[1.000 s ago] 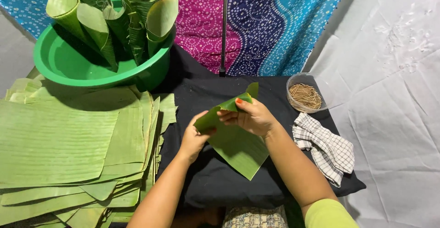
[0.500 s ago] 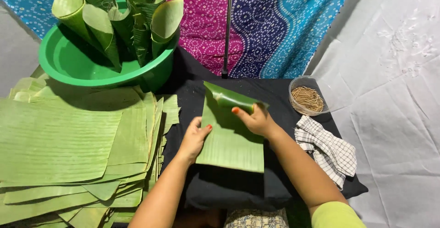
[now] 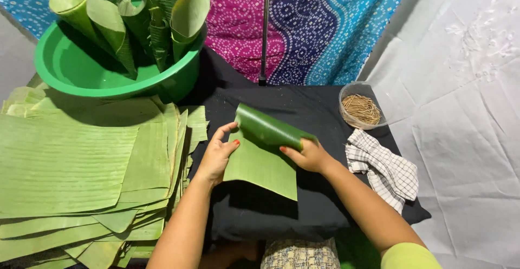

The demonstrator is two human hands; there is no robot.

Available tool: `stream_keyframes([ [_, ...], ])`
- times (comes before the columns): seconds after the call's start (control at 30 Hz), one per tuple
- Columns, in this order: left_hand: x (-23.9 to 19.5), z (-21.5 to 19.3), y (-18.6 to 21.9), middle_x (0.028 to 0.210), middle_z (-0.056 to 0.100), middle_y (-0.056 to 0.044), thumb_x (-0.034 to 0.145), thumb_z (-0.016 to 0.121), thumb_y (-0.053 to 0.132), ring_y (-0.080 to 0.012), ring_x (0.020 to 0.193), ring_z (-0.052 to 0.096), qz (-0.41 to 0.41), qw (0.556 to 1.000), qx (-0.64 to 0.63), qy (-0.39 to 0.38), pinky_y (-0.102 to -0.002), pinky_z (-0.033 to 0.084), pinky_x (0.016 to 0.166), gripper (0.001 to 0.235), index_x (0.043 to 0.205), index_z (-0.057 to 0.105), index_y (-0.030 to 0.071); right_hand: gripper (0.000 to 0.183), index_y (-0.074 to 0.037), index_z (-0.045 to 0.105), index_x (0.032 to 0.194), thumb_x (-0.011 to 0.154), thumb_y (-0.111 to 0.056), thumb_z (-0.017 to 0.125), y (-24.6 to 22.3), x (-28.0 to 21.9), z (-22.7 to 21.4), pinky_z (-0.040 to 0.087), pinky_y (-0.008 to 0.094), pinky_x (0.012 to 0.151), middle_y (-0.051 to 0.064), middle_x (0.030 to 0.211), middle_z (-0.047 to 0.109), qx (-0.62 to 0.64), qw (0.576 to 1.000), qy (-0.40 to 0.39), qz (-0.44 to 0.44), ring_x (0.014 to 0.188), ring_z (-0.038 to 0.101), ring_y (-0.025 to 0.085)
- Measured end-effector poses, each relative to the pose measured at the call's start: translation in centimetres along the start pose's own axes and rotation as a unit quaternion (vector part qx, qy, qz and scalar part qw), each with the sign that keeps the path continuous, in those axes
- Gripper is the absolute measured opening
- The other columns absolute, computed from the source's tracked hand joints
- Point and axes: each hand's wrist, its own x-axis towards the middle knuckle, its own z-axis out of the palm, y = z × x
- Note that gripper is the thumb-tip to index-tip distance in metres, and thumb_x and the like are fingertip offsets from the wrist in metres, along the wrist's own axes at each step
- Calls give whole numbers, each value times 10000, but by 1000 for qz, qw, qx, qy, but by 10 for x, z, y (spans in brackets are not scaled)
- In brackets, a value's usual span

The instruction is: Cleaning banana leaves with a cloth and folding them into cone shapes, secured with small wooden sticks.

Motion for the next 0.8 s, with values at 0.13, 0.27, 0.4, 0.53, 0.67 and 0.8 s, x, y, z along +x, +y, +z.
stream_keyframes([
  [0.13, -9, 14, -2, 897, 751, -197, 946, 629, 12, -220, 735, 733, 22, 994, 100, -36, -351, 640, 649, 664, 1543, 360, 126, 199, 84, 752, 996, 947, -105, 709, -12, 14, 23, 596, 501, 921, 246, 1056, 775, 401, 904, 139, 54, 1008, 740, 295],
  [0.27, -7, 13, -20, 910, 745, -166, 882, 722, -12, -180, 702, 720, 11, 987, 149, -64, -300, 638, 619, 969, 1630, 124, 134, 166, 52, 748, 925, 959, -36, 612, 10, 23, 30, 588, 445, 955, 241, 1111, 766, 561, 813, 150, 47, 1049, 749, 318],
  [0.4, 3, 3, -34, 939, 790, -170, 894, 713, 38, -197, 701, 764, -55, 975, 202, -77, -328, 657, 583, 668, 1509, 472, 140, 469, -49, 732, 994, 948, -463, 516, 49, 32, 25, 559, 510, 976, 231, 1301, 690, 663, 746, 67, -5, 1183, 682, 381],
  [0.53, -27, 41, 15, 1140, 793, -77, 931, 614, 58, -244, 1083, 736, 14, 930, 367, -34, -398, 587, 911, 427, 1305, 730, 229, 1081, 53, 696, 1107, 835, -929, 336, 80, 36, 19, 621, 571, 818, 386, 1247, 641, 699, 699, -144, 40, 1089, 692, 489],
  [0.67, -24, 39, 15, 1179, 780, -28, 937, 608, 57, -284, 1178, 684, 60, 916, 397, -2, -426, 539, 996, 398, 1235, 775, 262, 1270, 127, 660, 1191, 773, -999, 249, 110, 31, 14, 566, 644, 845, 465, 1271, 573, 719, 640, -264, 65, 1075, 662, 546],
  [0.8, -22, 32, 16, 1120, 798, 5, 926, 585, 15, -206, 1133, 701, 103, 922, 374, 11, -391, 543, 976, 408, 1170, 801, 260, 1386, 194, 623, 1208, 689, -1050, 301, 117, 28, 2, 576, 640, 791, 495, 1227, 567, 701, 651, -259, 132, 981, 676, 559],
])
